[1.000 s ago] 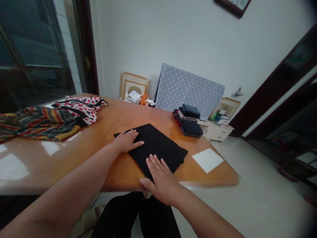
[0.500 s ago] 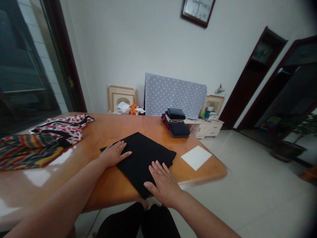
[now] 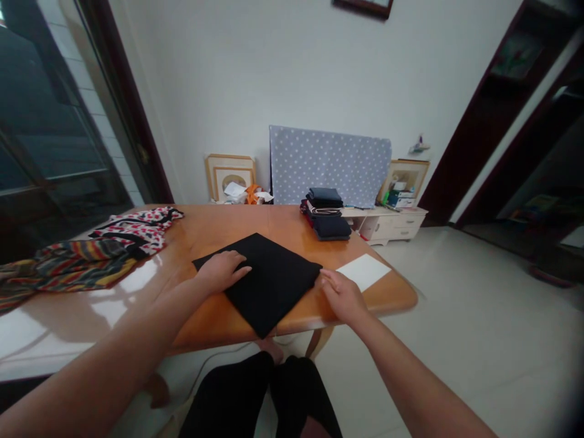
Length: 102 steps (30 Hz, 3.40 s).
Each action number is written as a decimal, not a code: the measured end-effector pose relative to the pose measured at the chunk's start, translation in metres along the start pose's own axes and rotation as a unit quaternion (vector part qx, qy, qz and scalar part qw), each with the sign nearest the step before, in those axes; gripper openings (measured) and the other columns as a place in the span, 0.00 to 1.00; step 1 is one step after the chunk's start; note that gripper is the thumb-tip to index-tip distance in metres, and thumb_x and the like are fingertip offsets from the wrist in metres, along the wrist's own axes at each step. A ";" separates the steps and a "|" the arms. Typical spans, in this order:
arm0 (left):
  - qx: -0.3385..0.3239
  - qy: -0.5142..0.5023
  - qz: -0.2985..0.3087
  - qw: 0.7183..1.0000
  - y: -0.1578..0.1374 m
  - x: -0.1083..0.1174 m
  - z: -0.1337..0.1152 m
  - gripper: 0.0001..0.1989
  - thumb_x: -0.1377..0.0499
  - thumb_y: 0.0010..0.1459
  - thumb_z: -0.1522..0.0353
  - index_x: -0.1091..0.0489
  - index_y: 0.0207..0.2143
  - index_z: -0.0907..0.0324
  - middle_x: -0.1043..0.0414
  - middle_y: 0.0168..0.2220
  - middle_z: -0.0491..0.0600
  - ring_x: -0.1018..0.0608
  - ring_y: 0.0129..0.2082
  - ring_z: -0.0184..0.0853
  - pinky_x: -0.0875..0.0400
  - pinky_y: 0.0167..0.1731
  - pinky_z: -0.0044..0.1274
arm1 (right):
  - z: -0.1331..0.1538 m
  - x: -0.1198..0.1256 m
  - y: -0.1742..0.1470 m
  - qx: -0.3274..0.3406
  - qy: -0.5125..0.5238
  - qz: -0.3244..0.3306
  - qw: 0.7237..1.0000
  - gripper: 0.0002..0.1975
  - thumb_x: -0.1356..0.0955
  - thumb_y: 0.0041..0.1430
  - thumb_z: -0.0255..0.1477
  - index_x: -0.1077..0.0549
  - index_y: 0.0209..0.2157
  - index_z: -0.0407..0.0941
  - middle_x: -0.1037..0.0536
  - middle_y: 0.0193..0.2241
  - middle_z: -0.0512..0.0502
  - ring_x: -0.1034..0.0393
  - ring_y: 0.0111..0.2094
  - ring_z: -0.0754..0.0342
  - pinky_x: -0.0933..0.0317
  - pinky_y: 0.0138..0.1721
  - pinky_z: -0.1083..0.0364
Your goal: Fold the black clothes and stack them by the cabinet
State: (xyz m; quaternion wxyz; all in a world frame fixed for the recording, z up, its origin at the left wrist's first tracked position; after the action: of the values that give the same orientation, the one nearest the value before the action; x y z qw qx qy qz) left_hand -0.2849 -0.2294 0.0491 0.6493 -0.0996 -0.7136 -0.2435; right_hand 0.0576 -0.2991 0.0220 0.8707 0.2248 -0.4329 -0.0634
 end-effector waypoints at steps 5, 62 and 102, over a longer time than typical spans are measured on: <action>-0.040 -0.100 -0.026 0.994 -0.041 0.019 -0.080 0.20 0.48 0.64 0.52 0.27 0.43 0.57 0.27 0.40 0.52 0.25 0.41 0.39 0.33 0.43 0.30 | -0.030 0.007 0.010 -0.021 -0.025 0.006 0.999 0.21 0.39 0.61 0.29 0.29 0.55 0.47 0.23 0.51 0.45 0.29 0.51 0.50 0.36 0.52 0.52; 0.038 -0.133 -0.085 0.987 -0.101 0.045 -0.120 0.10 0.50 0.65 0.68 0.31 0.45 0.55 0.28 0.40 0.52 0.26 0.41 0.40 0.33 0.42 0.31 | 0.015 -0.037 0.040 0.185 -0.114 0.116 0.969 0.28 0.35 0.52 0.21 0.30 0.57 0.45 0.31 0.60 0.41 0.44 0.63 0.47 0.54 0.65 0.44; 0.393 -0.577 -0.087 0.711 -0.052 0.004 0.046 0.10 0.41 0.52 0.61 0.31 0.30 0.59 0.28 0.26 0.46 0.28 0.25 0.33 0.41 0.23 0.22 | 0.040 -0.128 0.166 -0.106 0.291 0.359 0.880 0.12 0.27 0.43 0.34 0.25 0.30 0.42 0.23 0.26 0.50 0.31 0.28 0.54 0.42 0.32 0.57</action>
State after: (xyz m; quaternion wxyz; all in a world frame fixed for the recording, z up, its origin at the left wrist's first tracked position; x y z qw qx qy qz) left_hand -0.3502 -0.2529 0.0393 0.0675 0.1065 -0.9861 0.1084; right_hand -0.0663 -0.1253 0.0247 0.9391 -0.0316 -0.2017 0.2763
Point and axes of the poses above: each hand's wrist, its own y-axis towards the middle knuckle, its own x-axis out of the back of the hand, z = x × y, the point moved 4 cm from there along y, towards the middle knuckle
